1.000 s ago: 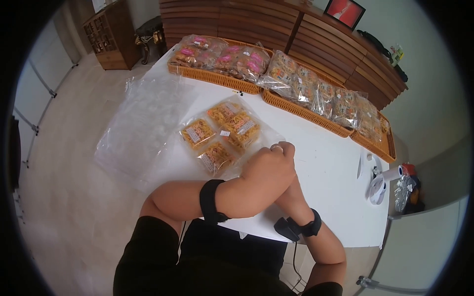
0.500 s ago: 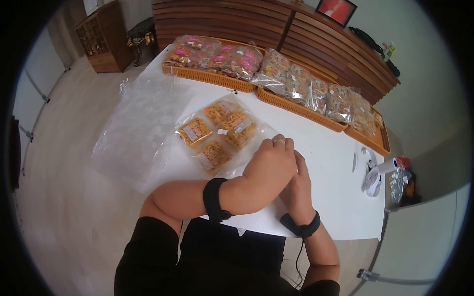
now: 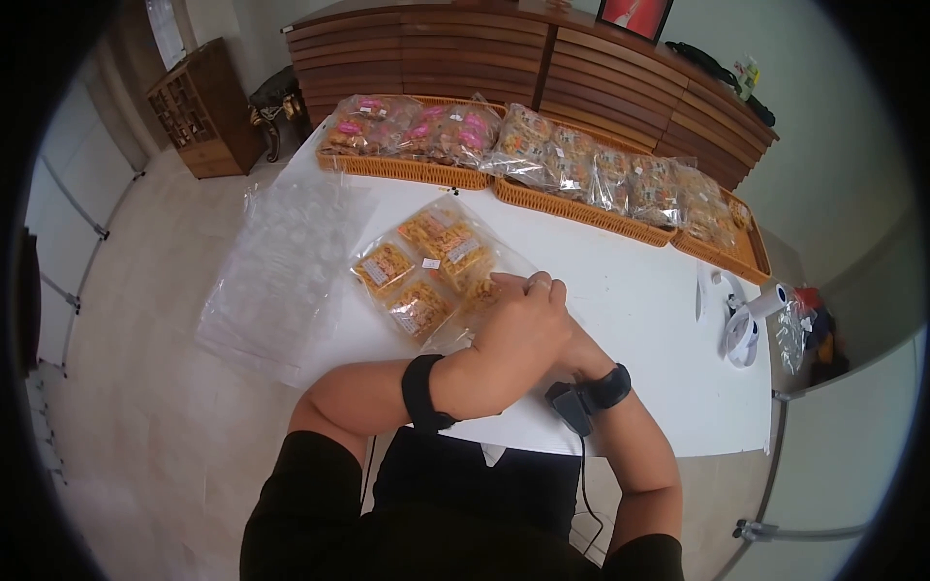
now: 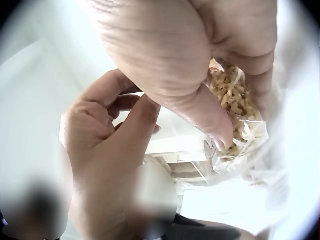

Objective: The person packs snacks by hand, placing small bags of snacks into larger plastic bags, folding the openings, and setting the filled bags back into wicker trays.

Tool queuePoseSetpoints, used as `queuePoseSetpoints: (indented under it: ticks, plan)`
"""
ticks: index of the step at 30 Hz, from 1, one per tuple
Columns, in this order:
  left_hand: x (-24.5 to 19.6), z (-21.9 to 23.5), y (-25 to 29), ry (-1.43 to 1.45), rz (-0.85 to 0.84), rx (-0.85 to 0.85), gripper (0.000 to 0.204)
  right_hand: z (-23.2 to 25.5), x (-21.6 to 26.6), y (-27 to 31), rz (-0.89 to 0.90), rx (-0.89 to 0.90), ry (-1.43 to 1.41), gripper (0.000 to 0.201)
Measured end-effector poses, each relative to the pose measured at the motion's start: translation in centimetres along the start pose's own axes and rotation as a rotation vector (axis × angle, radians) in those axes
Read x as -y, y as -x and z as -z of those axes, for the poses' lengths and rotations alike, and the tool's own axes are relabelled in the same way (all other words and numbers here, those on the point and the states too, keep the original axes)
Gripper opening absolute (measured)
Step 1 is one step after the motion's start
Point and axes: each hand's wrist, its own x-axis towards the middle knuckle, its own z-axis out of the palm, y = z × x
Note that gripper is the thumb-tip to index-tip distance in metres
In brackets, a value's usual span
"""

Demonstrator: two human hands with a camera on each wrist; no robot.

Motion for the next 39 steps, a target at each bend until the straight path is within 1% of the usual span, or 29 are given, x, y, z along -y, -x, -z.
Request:
queuePoseSetpoints:
  ticks: [1,2,3,5,6,7,9,10,13,15,16,18,19,20,21,22,23,24,25,27,28,29,30,31,32,34,35,38,39]
  plan:
    - [0.2,0.1,0.0,0.000,0.006,0.000,0.018,0.2,0.1,0.2,0.014,-0.071,0.037,0.053]
    - [0.4,0.2,0.0,0.020,0.051,-0.025,0.018,0.4,0.1,0.5,0.025,-0.140,0.073,0.056]
    - [0.6,0.4,0.1,0.040,0.090,-0.048,0.018,0.5,0.3,0.9,0.021,-0.138,0.070,0.056]
    - [1.5,0.5,0.7,0.060,0.093,-0.026,0.019,0.6,0.4,2.2,-0.207,-0.183,-0.091,0.062]
    - [1.8,0.5,1.2,0.077,0.097,-0.009,0.020,0.6,-0.1,2.7,-0.261,-0.198,-0.196,0.065]
    - [2.0,0.5,1.9,0.090,0.073,-0.006,0.020,0.6,-0.4,3.1,-0.283,-0.211,-0.200,0.065]
    - [2.4,0.4,3.2,-0.001,0.102,-0.007,0.021,0.8,-1.0,3.9,-0.252,-0.251,-0.169,0.063]
    - [2.5,0.2,3.7,0.007,0.077,-0.005,0.021,0.7,-1.7,4.1,-0.203,-0.272,-0.092,0.064]
    - [2.8,0.3,5.1,0.013,0.000,0.036,0.020,0.5,-1.7,4.5,-0.294,-0.349,-0.148,0.069]
    - [3.1,1.2,5.9,0.232,-0.137,0.178,0.022,0.5,-1.5,4.5,-0.291,-0.392,-0.151,0.069]
    - [3.2,1.4,6.2,0.223,-0.156,0.185,0.022,0.6,-1.4,4.5,-0.254,-0.384,-0.121,0.069]
    - [3.2,1.8,6.5,0.345,-0.210,0.220,0.021,0.5,-1.2,4.6,-0.218,-0.392,-0.091,0.068]
    - [3.1,1.9,6.3,0.335,-0.220,0.217,0.021,0.3,-1.0,4.5,-0.263,-0.293,-0.268,0.068]
    - [2.8,1.9,6.0,0.266,-0.147,0.181,0.019,0.2,-0.7,4.4,-0.302,-0.185,-0.442,0.067]
    - [2.5,1.8,5.7,0.197,-0.067,0.143,0.017,-0.1,-0.5,4.2,-0.291,-0.186,-0.440,0.067]
    - [2.2,1.7,5.4,0.187,-0.058,0.139,0.017,-0.6,-0.4,4.0,-0.266,-0.111,-0.538,0.067]
    - [2.0,1.5,4.9,0.165,0.011,0.078,0.016,-1.1,-0.2,3.8,-0.239,-0.031,-0.634,0.068]
    - [1.9,1.3,4.4,0.141,0.081,0.016,0.016,-1.5,-0.1,3.7,-0.267,0.011,-0.667,0.066]
    - [1.8,1.1,3.9,0.126,0.096,0.012,0.016,-1.6,-0.1,3.4,-0.249,0.021,-0.664,0.066]
    - [1.8,0.8,3.0,0.173,0.068,0.016,0.022,-1.5,-0.2,2.5,-0.231,0.113,-0.616,0.064]
    - [1.8,0.7,2.8,0.157,0.088,0.006,0.022,-1.1,-0.1,1.9,-0.255,0.160,-0.571,0.064]
    - [1.6,0.6,2.7,0.180,0.062,0.012,0.023,-1.0,-0.3,1.4,-0.235,0.172,-0.558,0.064]
    - [1.6,0.5,2.6,0.206,0.034,0.017,0.025,-1.1,-0.5,0.8,-0.173,0.156,-0.540,0.064]
    - [1.5,0.4,2.7,0.197,0.051,0.006,0.025,-1.0,-0.6,0.2,-0.114,0.140,-0.523,0.065]
    - [1.4,0.3,2.9,0.184,0.046,0.028,0.025,-0.9,-0.5,-0.1,-0.101,0.150,-0.510,0.065]
    - [1.9,0.6,3.0,0.203,0.027,0.050,0.026,-0.2,0.4,-0.7,-0.144,0.225,-0.505,0.067]
    - [2.2,0.6,2.9,0.203,0.041,0.042,0.026,-0.4,0.2,-1.0,-0.139,0.236,-0.493,0.067]
    - [3.2,0.6,3.0,0.297,0.007,0.094,0.024,-1.0,-0.4,-1.9,-0.091,0.221,-0.517,0.068]
    - [3.5,0.6,3.1,0.292,-0.063,0.134,0.022,-1.0,-0.4,-2.1,-0.067,0.221,-0.545,0.068]
